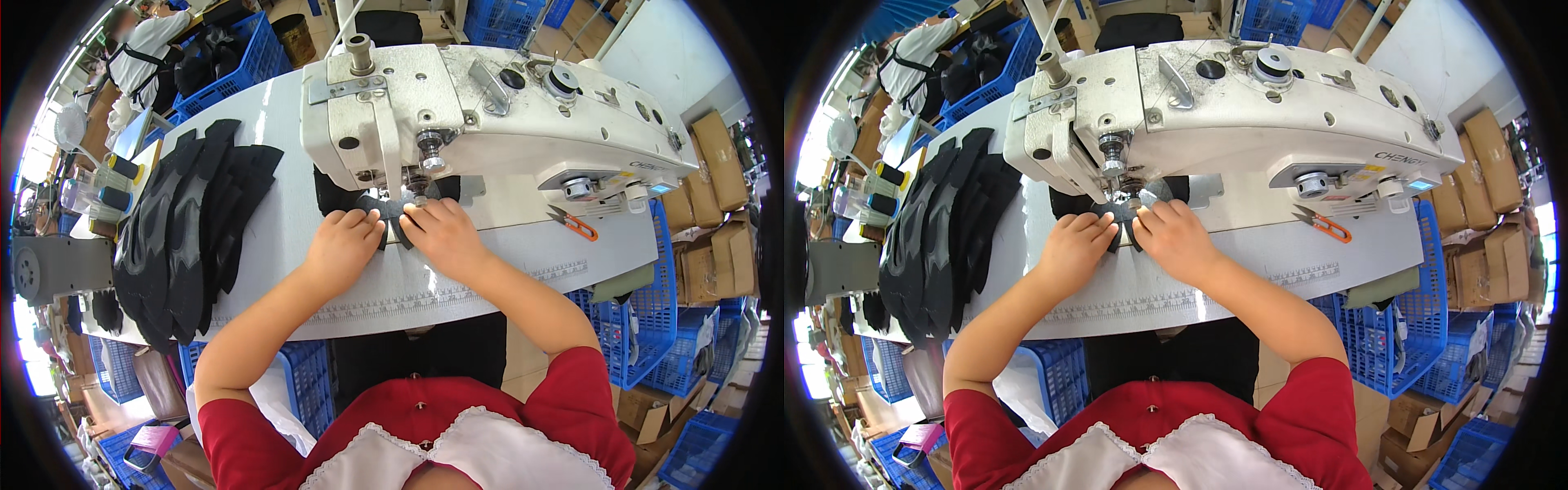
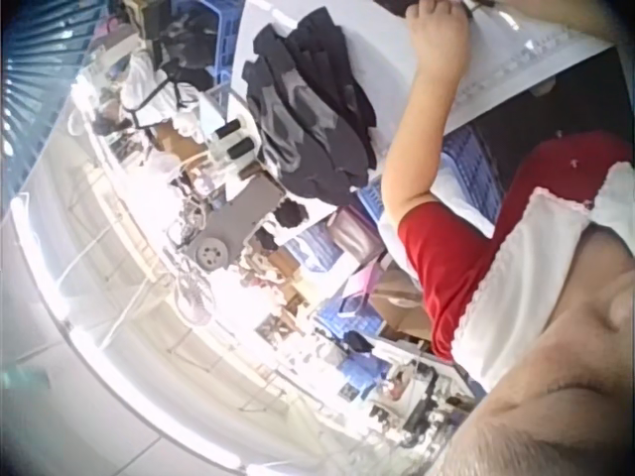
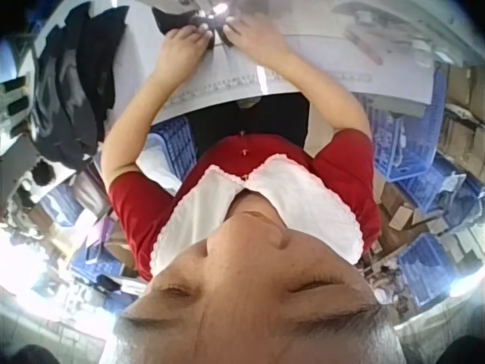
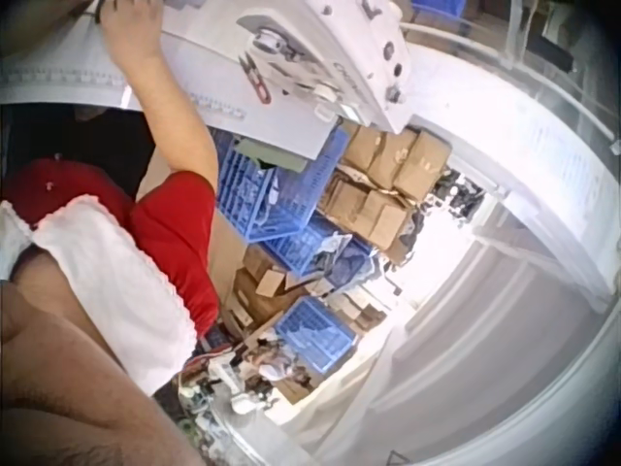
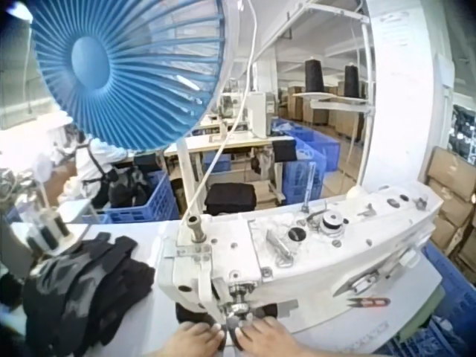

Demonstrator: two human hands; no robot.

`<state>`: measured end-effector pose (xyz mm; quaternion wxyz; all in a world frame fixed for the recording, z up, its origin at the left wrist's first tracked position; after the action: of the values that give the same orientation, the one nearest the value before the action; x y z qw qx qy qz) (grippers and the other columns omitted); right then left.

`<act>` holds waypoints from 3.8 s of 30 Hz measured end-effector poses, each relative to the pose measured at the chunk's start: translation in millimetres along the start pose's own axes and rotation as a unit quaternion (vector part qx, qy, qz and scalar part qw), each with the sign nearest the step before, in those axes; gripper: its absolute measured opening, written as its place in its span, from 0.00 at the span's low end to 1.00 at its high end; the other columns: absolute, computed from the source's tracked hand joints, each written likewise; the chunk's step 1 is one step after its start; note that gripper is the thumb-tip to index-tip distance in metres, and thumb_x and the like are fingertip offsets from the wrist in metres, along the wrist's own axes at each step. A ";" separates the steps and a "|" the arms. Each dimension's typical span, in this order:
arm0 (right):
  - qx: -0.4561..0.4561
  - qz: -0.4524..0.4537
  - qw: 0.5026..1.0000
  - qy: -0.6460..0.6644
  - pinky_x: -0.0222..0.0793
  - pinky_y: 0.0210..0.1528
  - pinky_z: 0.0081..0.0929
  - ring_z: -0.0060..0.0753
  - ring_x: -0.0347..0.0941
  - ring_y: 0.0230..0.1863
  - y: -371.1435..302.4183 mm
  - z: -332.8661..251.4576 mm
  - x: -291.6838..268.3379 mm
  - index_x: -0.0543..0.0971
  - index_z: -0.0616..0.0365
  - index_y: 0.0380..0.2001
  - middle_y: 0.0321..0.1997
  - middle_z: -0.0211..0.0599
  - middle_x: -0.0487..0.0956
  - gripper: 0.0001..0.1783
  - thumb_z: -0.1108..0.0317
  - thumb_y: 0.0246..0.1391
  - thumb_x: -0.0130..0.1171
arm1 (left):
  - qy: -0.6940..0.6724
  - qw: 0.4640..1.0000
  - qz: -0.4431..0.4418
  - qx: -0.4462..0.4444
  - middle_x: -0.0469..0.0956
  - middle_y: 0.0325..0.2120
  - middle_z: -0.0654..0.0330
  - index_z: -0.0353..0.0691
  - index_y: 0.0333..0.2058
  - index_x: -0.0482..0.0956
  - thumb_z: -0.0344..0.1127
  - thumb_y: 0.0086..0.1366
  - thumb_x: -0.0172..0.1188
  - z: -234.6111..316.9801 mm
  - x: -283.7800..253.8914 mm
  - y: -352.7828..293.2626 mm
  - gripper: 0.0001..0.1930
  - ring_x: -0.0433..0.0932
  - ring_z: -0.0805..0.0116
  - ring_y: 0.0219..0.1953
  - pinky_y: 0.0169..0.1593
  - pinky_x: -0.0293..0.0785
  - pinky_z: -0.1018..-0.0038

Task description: The person repeatedly takes fabric pieces from a stack, sews them using a sewing machine, and places the finished pieces into a basket by hand.

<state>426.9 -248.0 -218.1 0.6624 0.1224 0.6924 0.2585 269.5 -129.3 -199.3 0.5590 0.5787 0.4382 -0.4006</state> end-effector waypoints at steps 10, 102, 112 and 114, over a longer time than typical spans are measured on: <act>0.012 0.024 1.000 0.003 0.64 0.42 0.29 0.30 0.71 0.39 1.8 0.6 1.9 0.79 0.57 0.35 0.38 0.30 0.77 0.13 0.70 0.42 0.58 | 0.026 1.000 -0.009 0.006 0.79 0.46 0.59 0.37 0.41 0.79 0.33 0.50 0.57 0.1 1.0 4.3 0.18 0.75 0.66 0.45 0.45 0.69 0.71; 0.085 0.001 0.995 0.047 0.60 0.64 0.38 0.33 0.71 0.50 9.1 13.7 8.1 0.81 0.54 0.31 0.39 0.31 0.77 0.09 0.73 0.43 0.57 | -0.021 0.996 0.064 -0.054 0.78 0.36 0.62 0.38 0.33 0.79 0.30 0.49 0.58 -22.6 21.7 16.9 0.10 0.76 0.65 0.43 0.47 0.72 0.68; 0.092 0.004 0.993 0.070 0.61 0.62 0.38 0.38 0.71 0.49 11.3 16.6 7.8 0.79 0.58 0.25 0.38 0.37 0.77 0.05 0.75 0.40 0.56 | -0.014 0.997 0.051 -0.060 0.78 0.35 0.61 0.36 0.32 0.79 0.28 0.48 0.58 -29.5 25.3 16.9 0.10 0.76 0.61 0.41 0.46 0.74 0.67; 0.097 -0.010 0.993 0.071 0.62 0.61 0.38 0.39 0.71 0.49 11.8 16.8 8.6 0.78 0.59 0.25 0.38 0.37 0.77 0.05 0.75 0.40 0.56 | -0.008 0.997 0.059 -0.056 0.78 0.35 0.61 0.36 0.32 0.80 0.28 0.48 0.58 -30.3 24.9 17.0 0.10 0.76 0.61 0.41 0.46 0.74 0.67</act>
<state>440.5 -230.4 -219.1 0.5993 0.1606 0.7606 0.1911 292.3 -97.4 -216.4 0.6165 0.5683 0.4203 -0.3467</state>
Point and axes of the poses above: each hand's wrist, its own y-axis towards the middle knuckle, its own x-axis out of the palm, z = x × y, the point moved 2 cm from there along y, towards the middle knuckle
